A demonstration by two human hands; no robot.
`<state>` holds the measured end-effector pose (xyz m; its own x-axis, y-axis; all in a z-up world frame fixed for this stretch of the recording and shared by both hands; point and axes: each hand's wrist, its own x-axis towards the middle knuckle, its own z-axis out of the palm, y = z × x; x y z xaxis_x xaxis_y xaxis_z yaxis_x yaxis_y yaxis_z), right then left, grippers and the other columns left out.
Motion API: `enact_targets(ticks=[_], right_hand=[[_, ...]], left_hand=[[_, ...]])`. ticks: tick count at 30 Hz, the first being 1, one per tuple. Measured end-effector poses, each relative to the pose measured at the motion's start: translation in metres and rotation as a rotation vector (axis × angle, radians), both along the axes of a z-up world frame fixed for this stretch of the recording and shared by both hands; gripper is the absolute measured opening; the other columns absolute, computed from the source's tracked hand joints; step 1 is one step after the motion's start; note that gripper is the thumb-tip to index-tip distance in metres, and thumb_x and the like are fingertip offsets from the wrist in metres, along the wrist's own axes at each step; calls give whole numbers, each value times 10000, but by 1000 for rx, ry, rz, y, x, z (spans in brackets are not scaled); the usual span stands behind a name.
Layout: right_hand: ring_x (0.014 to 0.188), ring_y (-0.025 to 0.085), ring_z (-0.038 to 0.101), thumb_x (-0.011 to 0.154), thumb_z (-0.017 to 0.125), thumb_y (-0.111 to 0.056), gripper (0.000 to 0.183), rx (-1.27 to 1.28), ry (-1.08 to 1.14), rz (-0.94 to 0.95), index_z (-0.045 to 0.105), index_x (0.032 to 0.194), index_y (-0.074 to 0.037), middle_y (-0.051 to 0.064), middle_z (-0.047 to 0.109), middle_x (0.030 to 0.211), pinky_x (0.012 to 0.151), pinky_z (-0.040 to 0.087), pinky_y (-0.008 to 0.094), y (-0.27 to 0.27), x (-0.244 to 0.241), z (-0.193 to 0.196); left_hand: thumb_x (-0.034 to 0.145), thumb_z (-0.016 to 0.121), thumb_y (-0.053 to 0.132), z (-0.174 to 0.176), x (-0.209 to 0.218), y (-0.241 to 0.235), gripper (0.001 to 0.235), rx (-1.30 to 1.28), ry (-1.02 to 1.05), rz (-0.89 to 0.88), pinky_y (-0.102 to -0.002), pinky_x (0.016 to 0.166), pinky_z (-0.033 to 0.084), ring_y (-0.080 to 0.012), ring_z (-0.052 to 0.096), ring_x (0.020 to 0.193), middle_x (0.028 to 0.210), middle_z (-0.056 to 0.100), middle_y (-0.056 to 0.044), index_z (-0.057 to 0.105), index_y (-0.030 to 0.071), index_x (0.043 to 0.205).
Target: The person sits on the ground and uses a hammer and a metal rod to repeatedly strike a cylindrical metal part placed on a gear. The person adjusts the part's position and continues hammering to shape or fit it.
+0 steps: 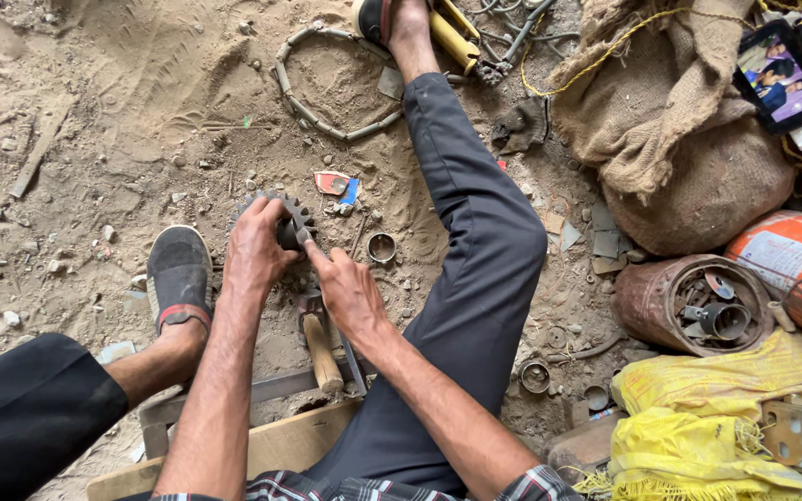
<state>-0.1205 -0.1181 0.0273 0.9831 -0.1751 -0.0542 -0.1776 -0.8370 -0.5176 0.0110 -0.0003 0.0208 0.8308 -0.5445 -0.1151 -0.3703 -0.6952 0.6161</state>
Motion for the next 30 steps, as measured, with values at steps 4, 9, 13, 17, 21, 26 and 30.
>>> enact_targets(ticks=[4, 9, 13, 17, 21, 26, 30], right_hand=[[557, 219, 625, 973, 496, 85, 507, 51, 30, -22, 556, 1459, -48, 130, 576, 790, 448, 546, 348, 0, 1, 3], [610, 238, 643, 967, 497, 95, 523, 14, -32, -2, 553, 1468, -48, 136, 576, 817, 504, 568, 356, 0, 0, 2], [618, 241, 641, 959, 483, 115, 546, -11, -64, 10, 555, 1470, -64, 137, 574, 839, 510, 576, 353, -2, 6, -1], [597, 224, 608, 972, 490, 94, 538, 17, -41, 13, 549, 1480, -72, 127, 558, 810, 499, 558, 361, -4, 8, -5], [577, 177, 569, 1024, 460, 61, 493, 42, -4, -3, 539, 1484, -97, 95, 552, 805, 461, 554, 300, -4, 8, -10], [570, 161, 551, 1020, 463, 36, 502, 12, -4, 13, 543, 1497, -96, 83, 542, 792, 458, 528, 296, -8, 6, -12], [551, 158, 530, 1046, 477, -35, 445, 56, 22, -5, 556, 1478, -104, 81, 530, 779, 429, 496, 301, -6, 7, -5]], left_hand=[[588, 936, 40, 6, 5, 1, 510, -37, 52, 0, -420, 841, 593, -324, 676, 958, 1044, 650, -135, 669, 9, 1021], [580, 932, 51, 0, 18, 3, 477, -91, 55, -67, -409, 848, 598, -313, 690, 939, 1003, 672, -137, 690, 5, 989], [632, 935, 104, -4, 33, 6, 450, -45, 192, -66, -376, 859, 600, -258, 706, 929, 1006, 691, -112, 707, 29, 1012], [680, 924, 107, -8, 37, 2, 509, 117, 316, -51, -381, 916, 593, -271, 695, 1014, 1091, 664, -118, 675, 37, 1118], [638, 950, 70, -16, 19, -9, 676, 184, 154, 40, -421, 966, 568, -319, 643, 1088, 1214, 566, -162, 581, 13, 1202], [645, 903, -11, -23, 5, -5, 740, 47, 47, 77, -405, 930, 607, -326, 657, 1078, 1240, 579, -170, 551, -1, 1295], [626, 953, 61, -18, 18, 1, 624, 80, 155, 70, -386, 943, 597, -282, 665, 1060, 1171, 624, -139, 625, 29, 1156]])
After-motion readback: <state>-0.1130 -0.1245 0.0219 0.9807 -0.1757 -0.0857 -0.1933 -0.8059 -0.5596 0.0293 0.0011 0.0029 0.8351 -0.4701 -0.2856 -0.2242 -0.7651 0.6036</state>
